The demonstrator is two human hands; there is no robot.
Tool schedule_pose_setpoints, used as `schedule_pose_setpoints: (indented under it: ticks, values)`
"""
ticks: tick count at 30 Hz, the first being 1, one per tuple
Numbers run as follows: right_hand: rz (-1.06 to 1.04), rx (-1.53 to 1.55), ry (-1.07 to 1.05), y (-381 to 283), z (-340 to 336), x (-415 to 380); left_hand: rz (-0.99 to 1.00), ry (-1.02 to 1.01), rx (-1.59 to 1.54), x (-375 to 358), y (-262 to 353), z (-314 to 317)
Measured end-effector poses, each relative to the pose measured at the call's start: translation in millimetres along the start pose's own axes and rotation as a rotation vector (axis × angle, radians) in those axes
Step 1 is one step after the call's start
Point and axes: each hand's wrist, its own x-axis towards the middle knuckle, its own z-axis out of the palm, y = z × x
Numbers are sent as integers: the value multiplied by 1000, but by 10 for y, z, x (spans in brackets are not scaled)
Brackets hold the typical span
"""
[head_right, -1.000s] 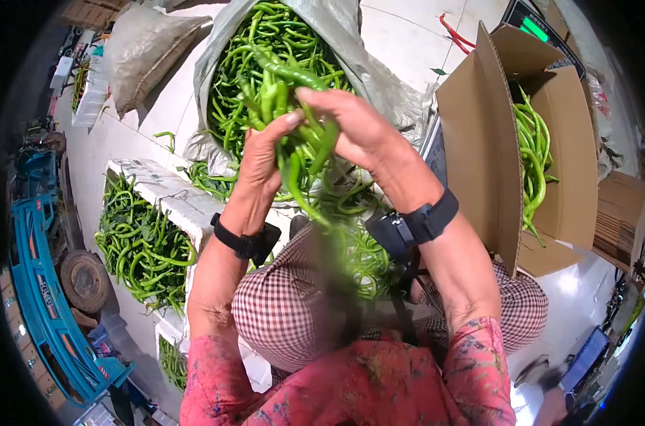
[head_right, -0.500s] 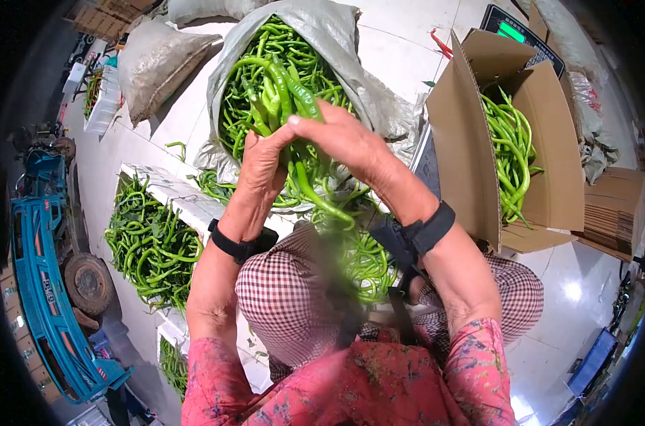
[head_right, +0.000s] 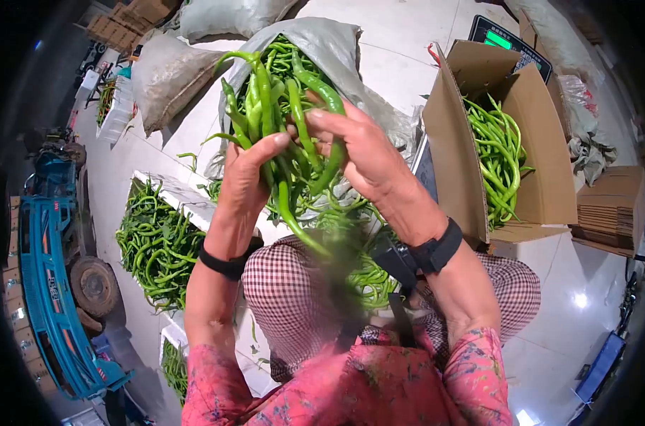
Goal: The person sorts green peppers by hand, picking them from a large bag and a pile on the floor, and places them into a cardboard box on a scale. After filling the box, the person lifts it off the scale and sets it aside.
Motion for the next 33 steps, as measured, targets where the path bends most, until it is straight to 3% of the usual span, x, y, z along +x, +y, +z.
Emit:
schedule_pose_setpoints:
  ticks: [3, 6, 8, 10, 12, 15, 19, 26, 28, 29, 33]
  values:
    - [-15, 360, -143, -65, 29, -180, 12, 5, 30, -179, 190, 126]
    - [9, 394, -200, -117, 6, -369, -28, 0, 67, -404, 341, 303]
    - [-14, 359, -133, -80, 48, -464, 134, -51, 482, -470, 276, 336]
    - [27, 382, -162, -55, -54, -566, -2, 18, 438, -639, 361, 405]
    - [22, 424, -168, -108, -185, -701, -94, 112, 224, -828, 560, 514]
    - [-6, 470, -131, -136, -354, -889, 101, 243, 17, -1069, 662, 519]
    - [-11, 413, -35, -92, -424, -1117, 93, 175, -265, -1381, 669, 567]
    - [83, 271, 79, 284, -691, -1561, -114, 137, -581, -1621, 273, 608]
    - [-56, -1070, -22, 371, -694, -1636, -210, 171, -619, -1648, 104, 562]
    - [116, -1336, -28, 360, -558, -1755, -228, 142, -622, -1647, 24, 553]
    - [44, -1290, 40, 610, -674, -1891, -256, 80, -623, -1629, -295, 465]
